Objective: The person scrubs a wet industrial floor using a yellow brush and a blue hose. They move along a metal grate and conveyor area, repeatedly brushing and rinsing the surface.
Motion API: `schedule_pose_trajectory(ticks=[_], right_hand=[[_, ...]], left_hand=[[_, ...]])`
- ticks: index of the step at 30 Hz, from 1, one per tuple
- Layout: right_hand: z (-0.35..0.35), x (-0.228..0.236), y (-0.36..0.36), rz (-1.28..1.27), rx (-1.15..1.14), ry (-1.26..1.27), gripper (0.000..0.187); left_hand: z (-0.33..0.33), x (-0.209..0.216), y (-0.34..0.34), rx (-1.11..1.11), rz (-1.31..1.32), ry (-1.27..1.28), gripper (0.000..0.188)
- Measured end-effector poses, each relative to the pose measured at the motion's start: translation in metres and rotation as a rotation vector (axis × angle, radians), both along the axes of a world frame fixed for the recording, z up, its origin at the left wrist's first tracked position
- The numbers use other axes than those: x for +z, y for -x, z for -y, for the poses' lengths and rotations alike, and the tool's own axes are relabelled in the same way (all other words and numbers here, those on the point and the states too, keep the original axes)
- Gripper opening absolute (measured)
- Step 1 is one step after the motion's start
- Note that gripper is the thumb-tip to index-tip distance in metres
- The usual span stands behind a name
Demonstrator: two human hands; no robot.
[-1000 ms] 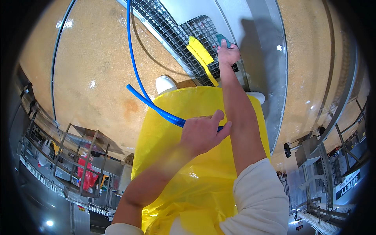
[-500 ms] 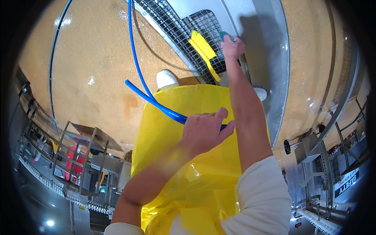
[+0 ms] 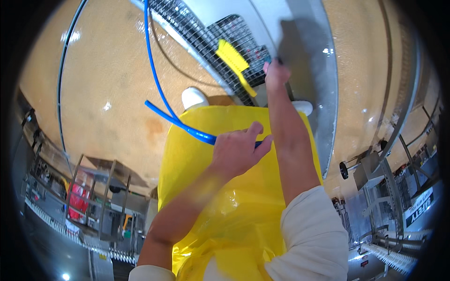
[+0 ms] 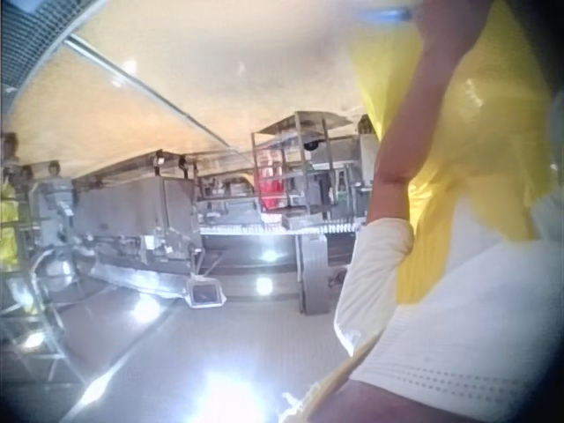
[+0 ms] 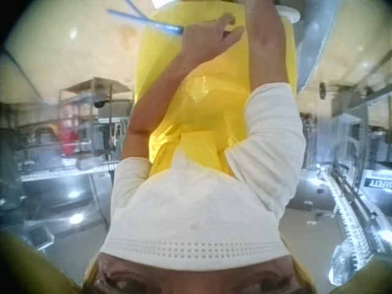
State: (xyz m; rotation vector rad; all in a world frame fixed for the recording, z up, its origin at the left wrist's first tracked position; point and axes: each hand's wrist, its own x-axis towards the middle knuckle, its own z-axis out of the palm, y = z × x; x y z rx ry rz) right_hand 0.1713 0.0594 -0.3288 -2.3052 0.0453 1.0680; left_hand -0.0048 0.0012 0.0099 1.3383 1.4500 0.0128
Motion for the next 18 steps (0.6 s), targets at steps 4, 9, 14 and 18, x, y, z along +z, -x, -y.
schedule_pose_trajectory(ticks=[4,9,14,18], right_hand=[[0.033,0.071,-0.024,-0.324,0.453,0.105,0.035],[0.013,0.227,-0.009,-1.112,0.772,0.036,0.044],[0.022,0.232,-0.021,-1.192,0.621,0.072,0.048],[0.098,0.093,-0.002,0.048,1.383,0.164,0.057]], left_hand=[[-0.003,-0.01,0.003,0.204,-0.087,-0.017,0.037],[-0.011,-0.011,-0.003,0.295,-0.106,-0.07,0.045],[0.009,-0.028,-0.001,0.075,-0.171,-0.094,0.031],[0.002,-0.008,-0.015,0.082,0.033,-0.069,0.022]])
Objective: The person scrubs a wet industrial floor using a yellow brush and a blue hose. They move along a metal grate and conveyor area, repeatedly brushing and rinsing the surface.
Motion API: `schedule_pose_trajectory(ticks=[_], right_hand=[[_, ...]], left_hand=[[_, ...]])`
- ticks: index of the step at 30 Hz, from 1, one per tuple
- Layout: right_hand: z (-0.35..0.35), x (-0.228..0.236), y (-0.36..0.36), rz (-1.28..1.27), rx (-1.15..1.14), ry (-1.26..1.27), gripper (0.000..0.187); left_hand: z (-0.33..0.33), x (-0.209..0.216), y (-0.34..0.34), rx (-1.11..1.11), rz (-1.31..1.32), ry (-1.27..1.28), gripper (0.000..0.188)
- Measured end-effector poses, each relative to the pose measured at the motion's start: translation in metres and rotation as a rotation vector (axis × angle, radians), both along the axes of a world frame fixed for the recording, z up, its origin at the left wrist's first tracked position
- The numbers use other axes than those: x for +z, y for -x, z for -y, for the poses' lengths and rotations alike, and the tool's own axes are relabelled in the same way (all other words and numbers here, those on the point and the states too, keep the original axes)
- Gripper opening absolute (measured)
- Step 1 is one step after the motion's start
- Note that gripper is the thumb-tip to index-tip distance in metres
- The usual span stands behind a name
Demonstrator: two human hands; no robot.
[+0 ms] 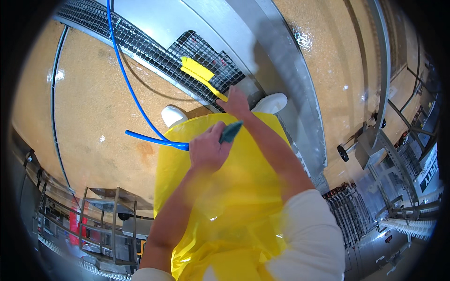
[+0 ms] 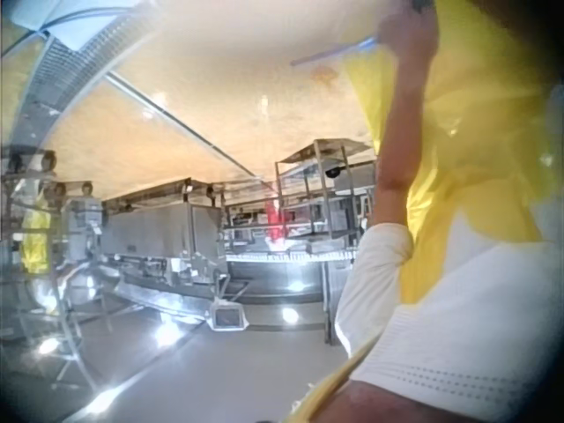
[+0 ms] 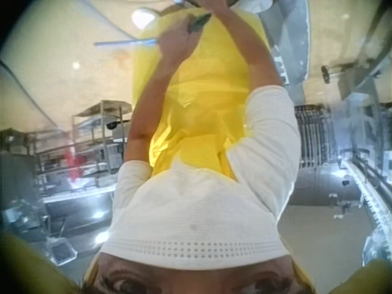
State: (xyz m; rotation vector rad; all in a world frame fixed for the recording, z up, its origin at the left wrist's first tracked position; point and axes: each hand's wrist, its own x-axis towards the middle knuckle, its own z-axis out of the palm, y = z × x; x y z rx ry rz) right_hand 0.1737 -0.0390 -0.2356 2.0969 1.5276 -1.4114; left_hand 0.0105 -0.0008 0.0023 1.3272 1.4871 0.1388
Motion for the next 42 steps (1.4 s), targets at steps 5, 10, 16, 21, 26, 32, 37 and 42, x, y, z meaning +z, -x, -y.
schedule_pose_trajectory(ticks=[5,10,16,21,26,32,37,42], right_hand=[[0.01,-0.064,0.018,0.145,0.23,-0.273,0.049],[-0.019,-0.045,-0.011,-0.084,-0.011,-0.285,0.025],[-0.175,0.069,-0.061,0.11,-0.18,-0.569,0.037],[-0.238,0.003,-0.16,0.42,0.295,-0.48,0.028],[0.012,0.009,-0.328,0.598,-0.067,0.146,0.046],[-0.059,0.007,-0.261,0.441,-0.033,-0.065,0.039],[-0.193,-0.03,-0.217,0.475,0.665,-0.349,0.034],[-0.033,0.055,-0.354,0.537,0.255,0.244,0.046]], left_hand=[[0.006,0.008,-0.004,0.029,0.146,0.02,0.019],[0.009,0.003,-0.009,0.116,0.214,-0.083,0.019],[0.008,0.007,-0.019,0.099,0.19,-0.185,0.023],[0.005,0.011,-0.032,0.009,0.192,-0.163,0.023],[0.006,0.014,-0.041,0.029,0.168,-0.158,0.024],[0.011,0.026,-0.055,-0.138,0.174,-0.03,0.026],[0.005,0.025,-0.067,-0.066,0.199,-0.055,0.022],[0.005,0.024,-0.069,-0.114,0.165,0.018,0.026]])
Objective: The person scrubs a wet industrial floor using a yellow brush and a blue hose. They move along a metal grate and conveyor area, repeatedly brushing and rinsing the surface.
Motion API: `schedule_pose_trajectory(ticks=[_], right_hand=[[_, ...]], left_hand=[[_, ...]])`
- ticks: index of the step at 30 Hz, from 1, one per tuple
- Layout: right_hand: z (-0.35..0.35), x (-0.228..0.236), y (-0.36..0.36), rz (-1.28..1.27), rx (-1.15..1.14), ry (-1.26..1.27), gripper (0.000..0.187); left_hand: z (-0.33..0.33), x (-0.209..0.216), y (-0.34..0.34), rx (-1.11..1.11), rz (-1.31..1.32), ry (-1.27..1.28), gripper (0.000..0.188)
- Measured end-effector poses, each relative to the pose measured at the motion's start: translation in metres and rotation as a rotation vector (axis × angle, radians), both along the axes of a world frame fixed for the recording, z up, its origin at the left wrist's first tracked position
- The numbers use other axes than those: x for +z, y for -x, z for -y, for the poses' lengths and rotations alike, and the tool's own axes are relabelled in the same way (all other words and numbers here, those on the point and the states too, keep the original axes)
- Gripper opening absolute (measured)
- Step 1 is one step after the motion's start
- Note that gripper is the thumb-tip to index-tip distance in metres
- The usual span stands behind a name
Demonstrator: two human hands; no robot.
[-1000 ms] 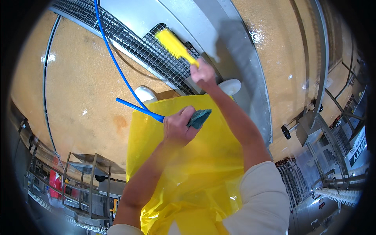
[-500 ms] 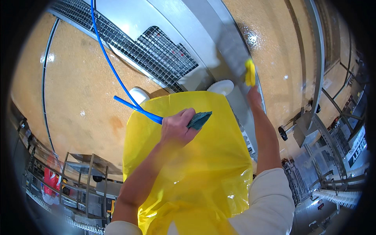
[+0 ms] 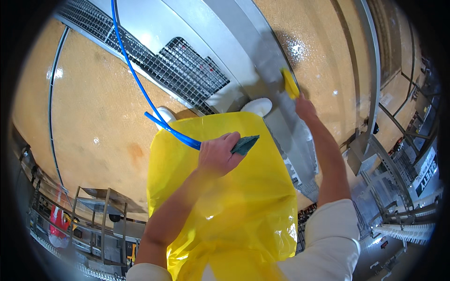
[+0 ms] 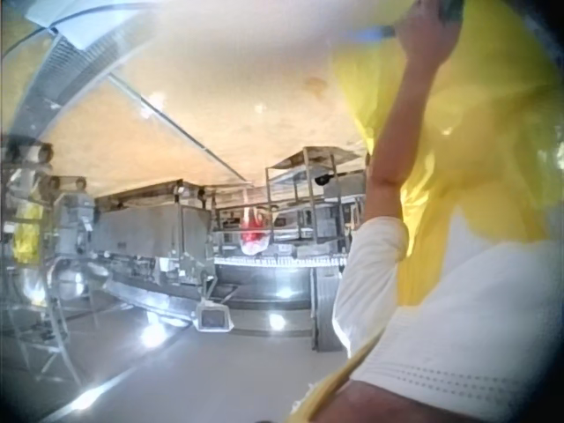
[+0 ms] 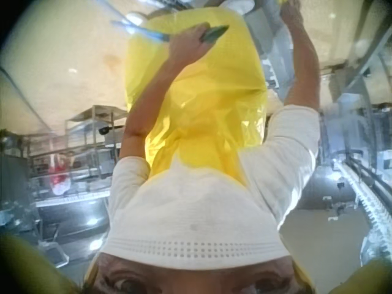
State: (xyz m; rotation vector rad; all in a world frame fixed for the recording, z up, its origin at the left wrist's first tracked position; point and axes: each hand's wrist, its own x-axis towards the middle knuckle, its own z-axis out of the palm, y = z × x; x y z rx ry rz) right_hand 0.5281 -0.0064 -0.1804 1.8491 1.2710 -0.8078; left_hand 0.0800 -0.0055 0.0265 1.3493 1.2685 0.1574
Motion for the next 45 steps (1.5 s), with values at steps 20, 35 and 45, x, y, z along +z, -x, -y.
schedule_pose_trajectory(ticks=[20,35,45], right_hand=[[-0.051,-0.081,0.209,-0.172,-0.079,-0.552,0.026],[0.02,-0.116,0.16,-0.067,-0.148,-0.496,0.03],[0.131,0.085,0.007,0.137,-0.617,0.092,0.041]], left_hand=[[-0.003,-0.001,-0.015,-0.06,-0.028,0.027,0.025],[0.001,0.002,-0.01,-0.129,0.058,0.01,0.022],[0.043,0.002,0.004,-0.257,0.039,-0.013,0.027]])
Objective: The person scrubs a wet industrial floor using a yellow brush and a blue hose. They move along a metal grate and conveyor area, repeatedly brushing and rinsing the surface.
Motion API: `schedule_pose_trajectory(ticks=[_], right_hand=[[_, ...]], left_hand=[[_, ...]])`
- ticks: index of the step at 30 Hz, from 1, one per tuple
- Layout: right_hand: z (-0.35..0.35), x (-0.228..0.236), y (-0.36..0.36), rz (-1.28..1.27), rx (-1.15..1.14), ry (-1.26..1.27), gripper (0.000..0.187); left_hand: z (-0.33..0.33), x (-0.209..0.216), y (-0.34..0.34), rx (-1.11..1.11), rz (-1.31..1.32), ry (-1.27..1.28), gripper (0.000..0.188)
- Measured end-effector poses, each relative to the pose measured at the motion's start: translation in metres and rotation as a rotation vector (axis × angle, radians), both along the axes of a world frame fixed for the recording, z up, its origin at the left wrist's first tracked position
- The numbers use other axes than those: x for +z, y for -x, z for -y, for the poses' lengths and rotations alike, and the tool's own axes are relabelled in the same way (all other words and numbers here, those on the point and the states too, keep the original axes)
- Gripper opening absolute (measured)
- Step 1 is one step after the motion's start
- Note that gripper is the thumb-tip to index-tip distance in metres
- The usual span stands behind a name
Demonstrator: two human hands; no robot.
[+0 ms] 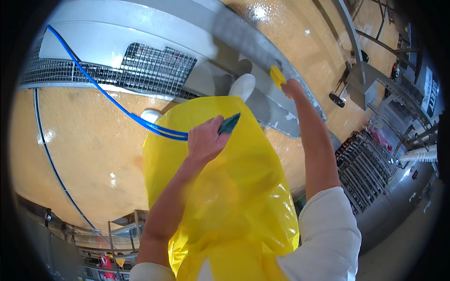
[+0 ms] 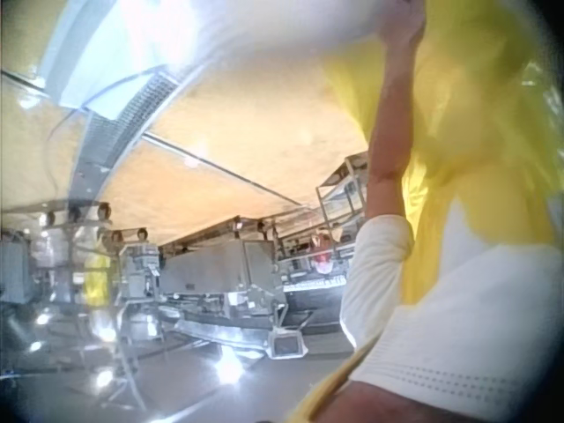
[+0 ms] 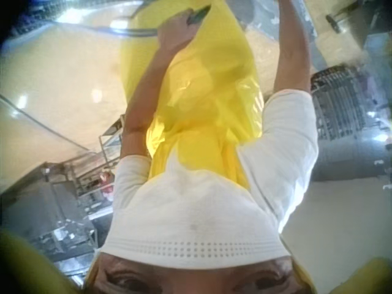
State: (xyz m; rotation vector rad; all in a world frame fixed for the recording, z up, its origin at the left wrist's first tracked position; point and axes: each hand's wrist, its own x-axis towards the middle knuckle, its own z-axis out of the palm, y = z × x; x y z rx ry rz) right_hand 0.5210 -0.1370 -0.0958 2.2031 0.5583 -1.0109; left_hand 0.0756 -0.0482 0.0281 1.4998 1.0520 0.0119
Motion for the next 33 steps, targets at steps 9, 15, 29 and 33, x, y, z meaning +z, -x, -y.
schedule_pose_trajectory(ticks=[9,15,29,33], right_hand=[[-0.197,-0.1,0.158,-0.261,0.291,-0.652,0.051],[-0.195,-0.17,0.097,-0.224,0.37,-0.691,0.052],[0.089,-0.17,-0.119,-0.333,0.191,-0.559,0.038],[0.115,-0.21,-0.144,-0.283,0.272,-0.857,0.03]], left_hand=[[0.019,0.009,-0.028,-0.143,-0.114,0.017,0.025],[0.039,0.029,-0.066,-0.047,-0.058,-0.189,0.019],[0.213,0.015,-0.255,-0.173,-0.001,-0.041,0.028],[0.214,0.013,-0.255,0.01,-0.038,-0.013,0.018]])
